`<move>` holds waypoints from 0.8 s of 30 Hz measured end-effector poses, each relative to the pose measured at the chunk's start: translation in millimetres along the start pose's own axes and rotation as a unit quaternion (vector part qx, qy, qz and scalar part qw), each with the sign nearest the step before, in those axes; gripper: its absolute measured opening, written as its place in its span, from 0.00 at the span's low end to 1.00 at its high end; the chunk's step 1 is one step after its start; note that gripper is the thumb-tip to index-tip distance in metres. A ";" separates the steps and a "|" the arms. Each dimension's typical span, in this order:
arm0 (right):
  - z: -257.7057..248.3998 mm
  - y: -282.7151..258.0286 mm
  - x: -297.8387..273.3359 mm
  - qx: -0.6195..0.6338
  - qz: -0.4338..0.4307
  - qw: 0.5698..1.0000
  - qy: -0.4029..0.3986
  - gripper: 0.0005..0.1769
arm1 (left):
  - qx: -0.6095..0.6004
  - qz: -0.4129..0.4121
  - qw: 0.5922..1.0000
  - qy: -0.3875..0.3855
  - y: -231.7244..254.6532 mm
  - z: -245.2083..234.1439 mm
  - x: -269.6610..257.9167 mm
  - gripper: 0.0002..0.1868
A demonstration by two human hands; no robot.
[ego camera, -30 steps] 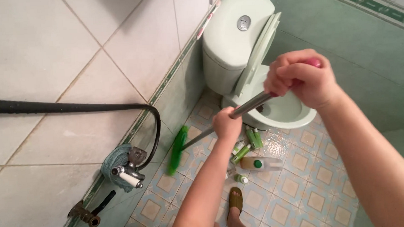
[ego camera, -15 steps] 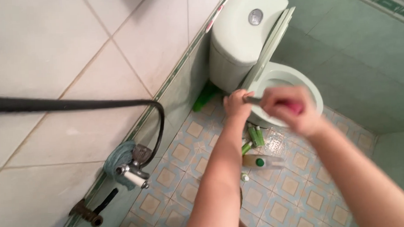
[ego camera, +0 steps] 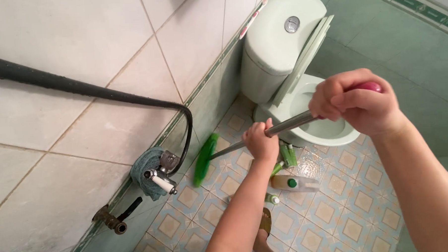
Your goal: Scrubbing a tiled bathroom floor using a long-handled brush.
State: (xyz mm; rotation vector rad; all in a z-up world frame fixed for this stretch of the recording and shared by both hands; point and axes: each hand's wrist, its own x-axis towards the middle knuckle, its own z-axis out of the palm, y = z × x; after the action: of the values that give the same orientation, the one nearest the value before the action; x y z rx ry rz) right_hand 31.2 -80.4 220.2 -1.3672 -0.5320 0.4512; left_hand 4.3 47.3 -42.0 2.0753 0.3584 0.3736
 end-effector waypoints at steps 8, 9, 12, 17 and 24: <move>33.4 43.7 -13.2 -0.284 -0.004 0.958 0.051 0.05 | -0.108 0.018 0.990 -0.086 -5.8 40.9 47.0 0.18; 34.8 55.5 -11.9 -0.314 -0.012 0.949 0.037 0.06 | -0.134 0.018 0.981 -0.136 -7.8 45.3 54.8 0.19; 44.7 54.3 -0.6 -0.331 0.004 0.943 0.029 0.07 | -0.067 0.076 0.980 -0.172 -41.0 79.2 55.9 0.13; 60.5 26.7 17.9 -0.276 0.014 0.961 0.004 0.05 | -0.109 0.026 0.968 -0.223 -53.3 33.8 38.8 0.11; 82.3 31.1 44.1 0.012 0.027 0.993 0.113 0.06 | -0.084 -0.150 0.913 -0.369 -26.1 -118.2 -4.1 0.28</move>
State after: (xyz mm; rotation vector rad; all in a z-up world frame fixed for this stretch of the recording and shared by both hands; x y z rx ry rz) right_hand 17.4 15.5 203.3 -1.3923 -0.3038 0.3406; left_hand -49.7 149.9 -7.0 1.7961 0.1682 -0.5440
